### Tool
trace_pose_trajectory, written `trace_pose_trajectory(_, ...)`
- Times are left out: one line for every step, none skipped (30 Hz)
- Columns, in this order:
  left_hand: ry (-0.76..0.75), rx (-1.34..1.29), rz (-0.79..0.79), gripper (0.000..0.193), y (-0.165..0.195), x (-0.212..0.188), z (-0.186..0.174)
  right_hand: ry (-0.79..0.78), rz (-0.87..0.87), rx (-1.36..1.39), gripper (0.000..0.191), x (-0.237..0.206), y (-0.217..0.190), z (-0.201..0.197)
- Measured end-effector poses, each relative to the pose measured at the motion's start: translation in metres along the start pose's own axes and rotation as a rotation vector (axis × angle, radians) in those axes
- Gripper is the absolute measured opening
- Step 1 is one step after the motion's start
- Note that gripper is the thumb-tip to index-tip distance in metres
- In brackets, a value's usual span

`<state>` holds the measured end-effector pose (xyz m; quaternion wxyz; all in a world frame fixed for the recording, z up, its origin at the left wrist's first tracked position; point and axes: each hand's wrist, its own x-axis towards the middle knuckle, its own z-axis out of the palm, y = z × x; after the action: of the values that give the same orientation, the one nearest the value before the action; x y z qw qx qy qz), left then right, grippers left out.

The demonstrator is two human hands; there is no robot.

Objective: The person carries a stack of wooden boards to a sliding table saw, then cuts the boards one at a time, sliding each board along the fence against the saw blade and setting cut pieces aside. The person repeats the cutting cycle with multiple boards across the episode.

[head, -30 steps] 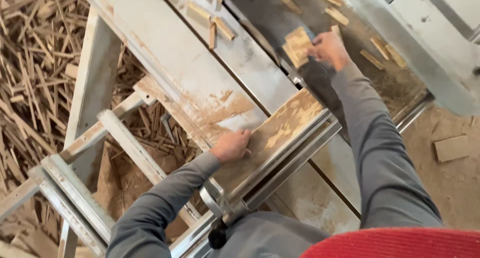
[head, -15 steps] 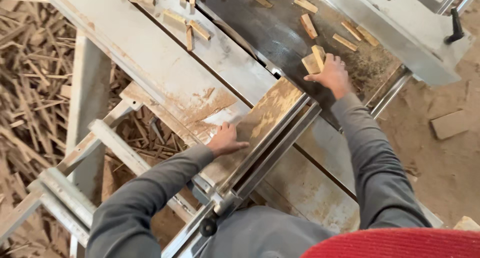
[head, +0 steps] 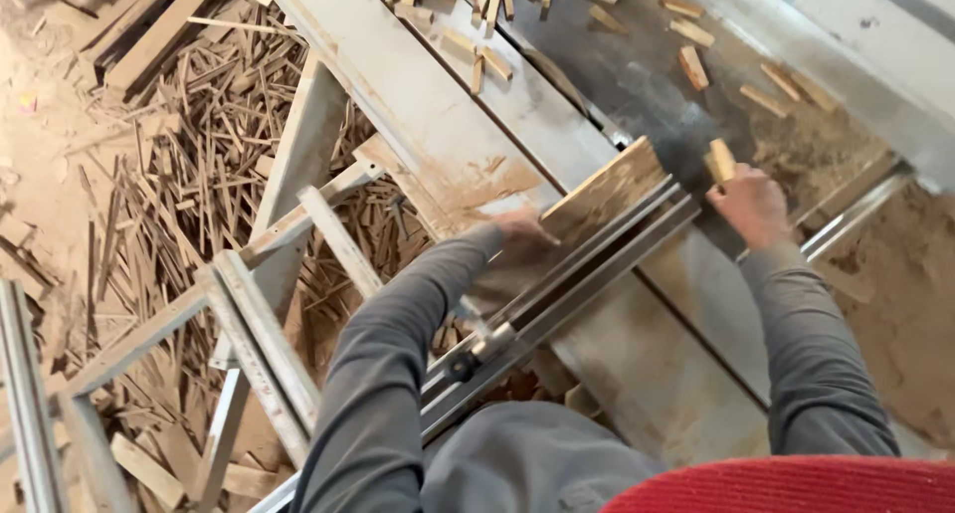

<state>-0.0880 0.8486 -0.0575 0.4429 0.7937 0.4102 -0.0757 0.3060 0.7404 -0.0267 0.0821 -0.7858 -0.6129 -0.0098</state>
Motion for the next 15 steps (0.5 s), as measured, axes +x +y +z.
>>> trace_pose_trajectory(-0.038, 0.063, 0.004, 0.066, 0.005, -0.002, -0.002, 0.017, 0.038, 0.072, 0.048, -0.018, 0.007, -0.005)
trace_pose_trajectory(-0.07, 0.131, 0.011, 0.065, 0.011, -0.004, -0.004, 0.043, 0.075, 0.146, 0.046, -0.034, 0.008, -0.013)
trace_pose_trajectory(0.018, 0.231, 0.039, 0.065, 0.018, -0.005, -0.007, 0.17, 0.093, 0.132, 0.048, -0.05, 0.01, -0.022)
trace_pose_trajectory(0.089, 0.32, 0.064, 0.065, 0.024, -0.008, -0.007, 0.276, 0.116, 0.115, 0.05, -0.076, 0.007, -0.028)
trace_pose_trajectory(0.092, 0.137, 0.124, 0.062, 0.028, -0.009, -0.013, 0.207, 0.307, 0.585, 0.044, -0.11, 0.001, -0.033)
trace_pose_trajectory(0.2, 0.19, 0.208, 0.062, 0.035, -0.01, -0.014, 0.15, 0.517, 1.051, 0.039, -0.149, -0.001, -0.042)
trace_pose_trajectory(0.298, 0.297, 0.292, 0.06, 0.043, -0.01, -0.018, 0.091, 0.528, 1.218, 0.037, -0.191, -0.01, -0.049)
trace_pose_trajectory(0.285, 0.296, 0.194, 0.061, 0.05, -0.013, -0.026, 0.027, 0.542, 1.381, 0.036, -0.24, -0.022, -0.056)
trace_pose_trajectory(0.319, 0.246, 0.139, 0.064, 0.053, -0.018, -0.03, -0.029, 0.551, 1.545, 0.036, -0.287, -0.039, -0.061)
trace_pose_trajectory(0.42, 0.156, 0.187, 0.049, 0.059, -0.023, -0.035, -0.182, 0.549, 1.579, 0.038, -0.332, -0.062, -0.063)
trace_pose_trajectory(0.439, 0.03, 0.167, 0.042, 0.064, -0.033, -0.041, -0.334, 0.54, 1.615, 0.042, -0.378, -0.093, -0.061)
trace_pose_trajectory(0.445, -0.033, 0.216, 0.038, 0.07, -0.044, -0.048, -0.377, 0.324, 1.322, 0.041, -0.409, -0.124, -0.052)
trace_pose_trajectory(0.466, -0.096, 0.271, 0.034, 0.076, -0.058, -0.055, -0.725, 0.856, 1.351, 0.048, -0.442, -0.159, -0.045)
trace_pose_trajectory(0.52, 0.334, 0.495, 0.021, 0.084, -0.074, -0.054, -0.852, 0.863, 1.262, 0.048, -0.461, -0.196, -0.031)
trace_pose_trajectory(0.56, 0.772, 0.71, 0.013, 0.092, -0.091, -0.052, -0.872, 0.76, 1.212, 0.048, -0.472, -0.225, -0.019)
